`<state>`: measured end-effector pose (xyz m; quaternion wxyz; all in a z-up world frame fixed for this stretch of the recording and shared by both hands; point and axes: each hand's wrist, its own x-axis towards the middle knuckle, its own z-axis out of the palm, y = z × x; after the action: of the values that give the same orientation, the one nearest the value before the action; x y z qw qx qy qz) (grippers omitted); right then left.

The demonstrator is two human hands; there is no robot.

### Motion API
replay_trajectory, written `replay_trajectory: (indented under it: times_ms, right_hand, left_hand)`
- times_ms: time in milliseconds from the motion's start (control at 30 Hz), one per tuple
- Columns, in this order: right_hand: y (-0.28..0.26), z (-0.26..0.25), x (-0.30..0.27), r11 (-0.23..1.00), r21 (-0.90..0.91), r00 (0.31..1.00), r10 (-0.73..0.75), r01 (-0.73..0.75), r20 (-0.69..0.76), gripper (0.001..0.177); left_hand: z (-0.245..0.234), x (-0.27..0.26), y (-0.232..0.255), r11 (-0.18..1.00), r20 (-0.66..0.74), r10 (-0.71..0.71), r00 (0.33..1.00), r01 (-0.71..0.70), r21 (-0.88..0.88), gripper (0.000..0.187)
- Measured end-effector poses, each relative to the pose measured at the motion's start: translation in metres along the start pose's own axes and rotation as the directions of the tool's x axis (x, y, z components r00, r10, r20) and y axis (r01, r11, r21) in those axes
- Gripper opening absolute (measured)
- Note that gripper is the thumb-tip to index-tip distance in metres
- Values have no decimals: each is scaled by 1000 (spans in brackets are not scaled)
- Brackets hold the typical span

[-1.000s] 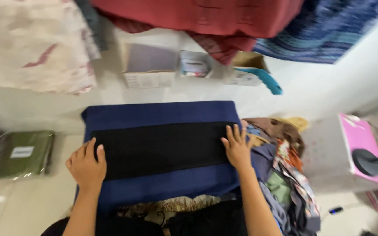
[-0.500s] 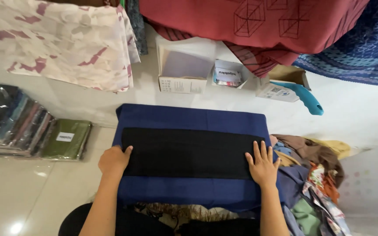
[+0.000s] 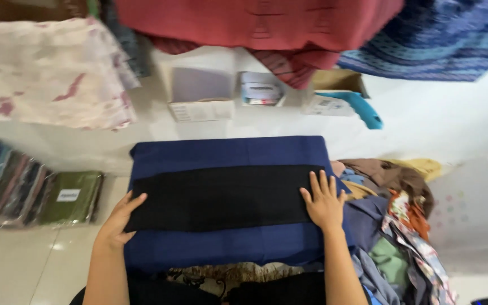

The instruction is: The person cleans a black garment using a lint roller and then places the garment into a plastic bag.

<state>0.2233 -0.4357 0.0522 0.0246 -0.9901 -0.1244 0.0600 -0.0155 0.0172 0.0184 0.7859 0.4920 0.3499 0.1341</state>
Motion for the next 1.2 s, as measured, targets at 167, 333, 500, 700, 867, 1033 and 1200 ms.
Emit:
replay_trajectory:
  times_ms: [167,333,500,700,867,1033,1200]
  right_hand:
    - [3,4,-1,1000,12,998,-14,15,-53,66]
    - [3,3,-5,999,49,995,-18,23,-99,66]
    - [7,6,-2,992,98,985,-57,74,-164,64]
    - [13,14,4,987,113,977,-92,115,-193,66]
    - [19,32,13,988,81,977,-117,133,-180,62]
    - [20,31,14,989,66,984,-123,132,-125,61]
    - [17,13,9,986,121,993,-115,115,-9,61]
  left_hand:
    - [73,-32,30,997,76,26,997,-20,-71,54]
    - [167,-48,24,998,231,52,972,-57,14,57]
    - [269,-60,-10,993,438,16,899,-64,94,69]
    - [357,-53,-72,972,449,-92,889,-17,234,80]
    - [383,-42,-109,939,440,-116,890,-47,342,80]
    - [400,-58,-104,851,394,-125,911,-105,514,81]
    - [401,-52,-105,826,349,-68,935,-144,544,78]
